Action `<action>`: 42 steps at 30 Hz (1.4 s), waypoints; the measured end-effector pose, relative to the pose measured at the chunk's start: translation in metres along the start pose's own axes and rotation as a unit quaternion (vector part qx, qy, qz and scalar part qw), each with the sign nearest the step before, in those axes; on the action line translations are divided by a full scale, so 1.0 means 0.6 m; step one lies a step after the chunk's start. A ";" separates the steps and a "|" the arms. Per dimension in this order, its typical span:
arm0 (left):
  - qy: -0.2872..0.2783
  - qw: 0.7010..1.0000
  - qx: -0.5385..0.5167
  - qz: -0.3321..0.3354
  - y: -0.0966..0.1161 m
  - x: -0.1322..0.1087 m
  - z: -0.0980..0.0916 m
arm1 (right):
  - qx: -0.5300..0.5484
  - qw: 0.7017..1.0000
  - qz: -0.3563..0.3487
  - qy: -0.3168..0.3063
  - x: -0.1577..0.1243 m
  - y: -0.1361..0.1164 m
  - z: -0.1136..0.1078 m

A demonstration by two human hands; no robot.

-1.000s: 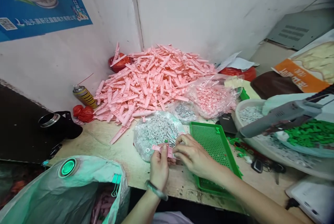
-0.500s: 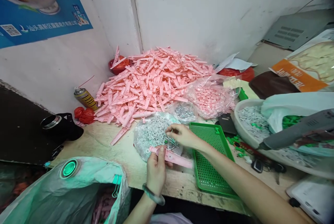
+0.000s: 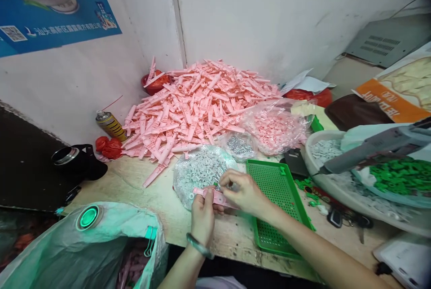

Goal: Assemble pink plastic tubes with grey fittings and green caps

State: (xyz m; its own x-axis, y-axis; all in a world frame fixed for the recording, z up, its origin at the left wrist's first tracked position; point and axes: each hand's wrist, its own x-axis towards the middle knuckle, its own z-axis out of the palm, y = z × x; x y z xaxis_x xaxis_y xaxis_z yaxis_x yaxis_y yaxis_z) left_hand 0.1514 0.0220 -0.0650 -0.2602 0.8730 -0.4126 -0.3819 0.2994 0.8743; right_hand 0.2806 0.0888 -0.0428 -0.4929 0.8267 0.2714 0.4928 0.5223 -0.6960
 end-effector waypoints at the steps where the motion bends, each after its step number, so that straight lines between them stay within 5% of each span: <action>1: -0.007 1.000 0.004 0.002 -0.002 0.001 0.002 | 0.035 0.999 -0.007 0.005 -0.016 -0.010 -0.002; 7: -0.031 0.995 0.068 0.062 -0.016 0.001 0.013 | 0.063 0.996 -0.036 0.060 -0.060 -0.022 0.001; 13: -0.008 0.991 0.098 0.089 -0.005 -0.014 0.017 | -0.055 0.993 -0.105 0.019 -0.080 -0.048 -0.004; 18: 0.036 0.987 0.085 0.130 0.012 -0.023 0.010 | 0.004 0.997 -0.079 -0.011 -0.097 -0.082 0.000; 21: 0.064 0.986 0.061 0.138 0.021 -0.013 -0.007 | 0.006 0.998 -0.044 -0.043 -0.073 -0.068 -0.002; 26: 0.036 0.996 0.027 0.082 0.034 -0.007 -0.025 | -0.234 0.961 0.112 -0.099 0.006 -0.001 -0.004; 31: -0.023 0.997 -0.053 -0.055 0.042 -0.024 -0.008 | -0.276 0.940 0.135 -0.151 0.039 0.014 0.015; 35: -0.093 0.964 -0.157 -0.194 0.048 -0.030 -0.001 | -0.283 0.929 0.171 -0.167 0.037 0.006 0.014; 42: -0.119 0.982 -0.081 -0.126 0.037 -0.020 -0.005 | -0.199 0.950 0.198 -0.136 0.013 0.001 -0.038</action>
State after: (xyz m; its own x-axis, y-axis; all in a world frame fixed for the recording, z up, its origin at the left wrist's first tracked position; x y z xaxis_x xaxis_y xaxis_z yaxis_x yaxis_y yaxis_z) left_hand 0.1435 0.0168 -0.0413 0.0679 0.8504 -0.5217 -0.5493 0.4684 0.6920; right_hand 0.2934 0.1006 -0.0259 -0.3519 0.9188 -0.1789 0.8840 0.2634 -0.3863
